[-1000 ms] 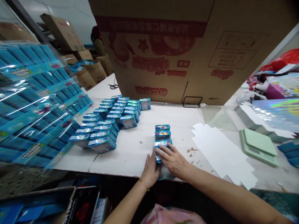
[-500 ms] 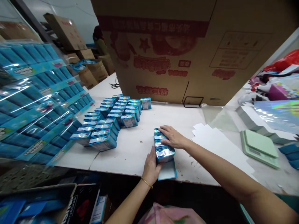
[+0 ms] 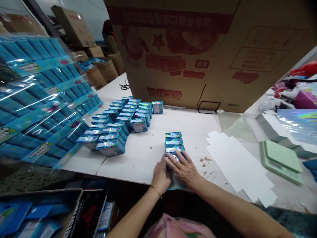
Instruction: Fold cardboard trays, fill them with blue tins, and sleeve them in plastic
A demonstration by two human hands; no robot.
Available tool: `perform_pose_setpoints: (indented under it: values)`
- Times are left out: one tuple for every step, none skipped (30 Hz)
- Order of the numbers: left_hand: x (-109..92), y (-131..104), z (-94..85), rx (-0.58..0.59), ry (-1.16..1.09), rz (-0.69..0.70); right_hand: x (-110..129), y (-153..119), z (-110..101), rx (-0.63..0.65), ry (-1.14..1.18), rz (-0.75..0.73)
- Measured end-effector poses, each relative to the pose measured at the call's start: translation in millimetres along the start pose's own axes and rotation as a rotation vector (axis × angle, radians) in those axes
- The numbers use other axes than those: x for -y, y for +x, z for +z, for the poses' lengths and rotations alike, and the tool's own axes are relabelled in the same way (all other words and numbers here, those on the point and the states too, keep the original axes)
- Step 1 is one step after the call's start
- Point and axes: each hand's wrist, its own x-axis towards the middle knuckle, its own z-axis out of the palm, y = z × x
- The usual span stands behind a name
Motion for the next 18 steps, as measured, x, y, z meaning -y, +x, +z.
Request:
perform_pose_setpoints:
  values:
    - [2,-1,0.6,0.005,0.023,-0.010,1,2,4,-0.016,-0.016,0.031]
    - [3,-2,0.6,0.013,0.044,-0.015,3,3,7,-0.031,-0.026,0.055]
    - [3,-3,0.0,0.023,0.060,-0.015,4,3,7,-0.045,-0.030,0.079]
    - [2,-3,-1.2,0.033,0.066,-0.007,6,3,4,-0.055,-0.024,0.104]
    - [-1,-3,-3.0,0.036,0.072,0.001,6,3,0,-0.058,-0.004,0.122]
    - [-4,-2,-5.3,0.034,0.079,0.009,5,4,-7,-0.046,0.033,0.124]
    - [-9,-1,-7.9,0.032,0.086,0.016,3,7,-16,-0.025,0.087,0.110]
    - [-13,0,-10.8,0.029,0.091,0.018,-1,14,-24,-0.010,0.154,0.085]
    - [-18,2,-13.7,0.028,0.094,0.012,-6,24,-33,-0.005,0.227,0.060]
    - [-23,4,-16.4,0.028,0.100,-0.005,-13,39,-39,-0.010,0.299,0.044]
    - [-28,5,-18.9,0.030,0.111,-0.031,-19,59,-42,-0.027,0.361,0.042]
    - [-31,6,-20.9,0.037,0.123,-0.058,-26,83,-42,-0.042,0.408,0.055]
    - [-34,6,-22.5,0.044,0.135,-0.081,-31,110,-37,-0.044,0.438,0.077]
    - [-36,6,-23.5,0.053,0.142,-0.094,-36,139,-30,-0.019,0.451,0.100]
    - [-37,5,-24.2,0.062,0.141,-0.099,-40,168,-19,0.029,0.450,0.123]
    - [-37,4,-24.3,0.068,0.130,-0.102,-42,196,-6,0.093,0.445,0.141]
    - [-36,3,-24.2,0.072,0.111,-0.106,-43,221,7,0.159,0.436,0.175]
    - [-35,1,-23.8,0.075,0.091,-0.116,-43,242,21,0.220,0.426,0.220]
